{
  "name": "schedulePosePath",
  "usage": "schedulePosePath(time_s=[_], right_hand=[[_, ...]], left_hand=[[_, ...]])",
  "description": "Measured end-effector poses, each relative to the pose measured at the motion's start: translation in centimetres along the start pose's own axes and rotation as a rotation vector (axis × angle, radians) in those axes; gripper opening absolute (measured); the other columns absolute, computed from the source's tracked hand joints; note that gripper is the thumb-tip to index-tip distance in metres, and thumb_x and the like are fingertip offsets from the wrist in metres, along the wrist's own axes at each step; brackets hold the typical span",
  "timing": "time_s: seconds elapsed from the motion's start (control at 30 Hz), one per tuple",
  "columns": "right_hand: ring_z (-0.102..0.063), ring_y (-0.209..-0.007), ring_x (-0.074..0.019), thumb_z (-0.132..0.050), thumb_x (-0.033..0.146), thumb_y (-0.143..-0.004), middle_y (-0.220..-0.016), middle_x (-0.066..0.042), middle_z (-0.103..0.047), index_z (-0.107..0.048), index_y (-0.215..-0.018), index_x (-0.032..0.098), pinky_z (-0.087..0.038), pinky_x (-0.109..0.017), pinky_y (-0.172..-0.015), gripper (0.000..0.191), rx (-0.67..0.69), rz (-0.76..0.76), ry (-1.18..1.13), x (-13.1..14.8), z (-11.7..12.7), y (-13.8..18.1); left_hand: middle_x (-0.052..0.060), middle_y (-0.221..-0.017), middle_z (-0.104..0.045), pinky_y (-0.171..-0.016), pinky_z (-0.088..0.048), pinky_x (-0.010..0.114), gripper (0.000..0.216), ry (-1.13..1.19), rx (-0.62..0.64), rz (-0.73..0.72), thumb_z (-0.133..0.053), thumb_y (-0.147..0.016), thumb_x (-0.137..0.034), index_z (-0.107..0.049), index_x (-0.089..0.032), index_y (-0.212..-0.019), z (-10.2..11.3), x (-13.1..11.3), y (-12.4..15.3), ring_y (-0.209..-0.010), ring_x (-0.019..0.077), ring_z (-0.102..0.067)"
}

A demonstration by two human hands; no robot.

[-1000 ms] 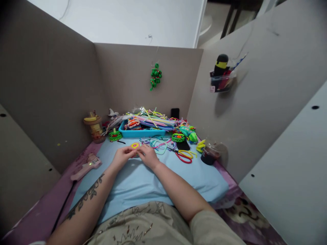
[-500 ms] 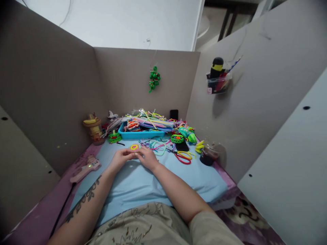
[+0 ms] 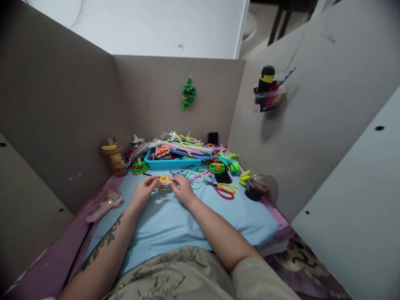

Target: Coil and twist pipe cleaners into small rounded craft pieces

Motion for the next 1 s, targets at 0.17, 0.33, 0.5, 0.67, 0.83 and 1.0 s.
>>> schedulePosePath(time_s=[0.17, 0.33, 0.5, 0.67, 0.83, 1.0], right_hand=[[-0.052, -0.108, -0.0211, -0.053, 0.027, -0.083, -0.110, -0.010, -0.059, -0.061, -0.080, 0.019, -0.040, -0.036, -0.092, 0.011, -0.003, -0.118, -0.033, -1.2, -0.4, -0.2], [-0.056, -0.104, -0.0229, -0.052, 0.026, -0.081, -0.095, -0.008, -0.064, -0.057, -0.076, 0.019, -0.042, -0.038, -0.089, 0.011, 0.090, -0.234, -0.069, -2.4, -1.4, -0.2], [-0.061, -0.094, -0.0193, -0.051, 0.034, -0.080, -0.110, -0.008, -0.063, -0.053, -0.078, 0.020, -0.048, -0.035, -0.082, 0.015, 0.019, -0.324, -0.333, -2.8, -1.6, -0.4], [-0.058, -0.102, -0.0208, -0.053, 0.038, -0.080, -0.107, -0.009, -0.063, -0.056, -0.074, 0.019, -0.048, -0.033, -0.082, 0.020, -0.006, -0.290, -0.350, -1.8, -1.0, -0.6], [-0.060, -0.084, -0.0183, -0.054, 0.031, -0.082, -0.087, -0.006, -0.065, -0.063, -0.085, 0.019, -0.047, -0.031, -0.077, 0.016, -0.078, -0.163, -0.110, -0.5, -0.3, -0.5], [-0.060, -0.090, -0.0179, -0.048, 0.028, -0.089, -0.096, -0.006, -0.066, -0.065, -0.104, 0.022, -0.047, -0.032, -0.081, 0.024, -0.057, -0.038, -0.090, 0.1, -0.2, -0.4]], left_hand=[[0.016, -0.102, -0.063, -0.090, -0.040, 0.044, 0.029, -0.713, -0.218, -0.065, -0.049, -0.079, -0.028, -0.068, -0.014, -0.097, 0.9, 1.7, -0.6, -0.101, 0.0299, -0.054], [0.016, -0.094, -0.064, -0.088, -0.039, 0.045, 0.026, -0.737, -0.072, -0.028, -0.048, -0.079, -0.028, -0.070, -0.016, -0.078, 0.2, 2.5, -1.2, -0.102, 0.0323, -0.054], [0.006, -0.074, -0.066, -0.071, -0.047, 0.032, 0.023, 0.041, -0.034, 0.144, -0.062, -0.070, -0.036, -0.061, -0.015, -0.080, -0.4, 1.9, -1.4, -0.075, 0.0208, -0.062], [0.000, -0.068, -0.063, -0.063, -0.048, 0.025, 0.048, 0.584, 0.026, 0.287, -0.079, -0.052, -0.032, -0.050, -0.017, -0.088, -0.5, 0.5, -0.5, -0.063, 0.0129, -0.062], [-0.001, -0.068, -0.065, -0.053, -0.043, 0.020, 0.066, 0.541, 0.025, 0.253, -0.082, -0.050, -0.031, -0.051, -0.015, -0.105, -0.6, -0.2, -0.1, -0.054, 0.0110, -0.059], [0.006, -0.073, -0.070, -0.065, -0.048, 0.027, 0.057, 0.426, 0.082, 0.184, -0.081, -0.050, -0.037, -0.062, -0.011, -0.097, -1.3, 0.0, 0.2, -0.066, 0.0178, -0.065]])
Point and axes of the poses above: each hand's wrist, its own y-axis away from the middle knuckle, its own z-axis out of the back of the hand, x = y × z, the point moved 1 cm from there along -y, towards the middle knuckle
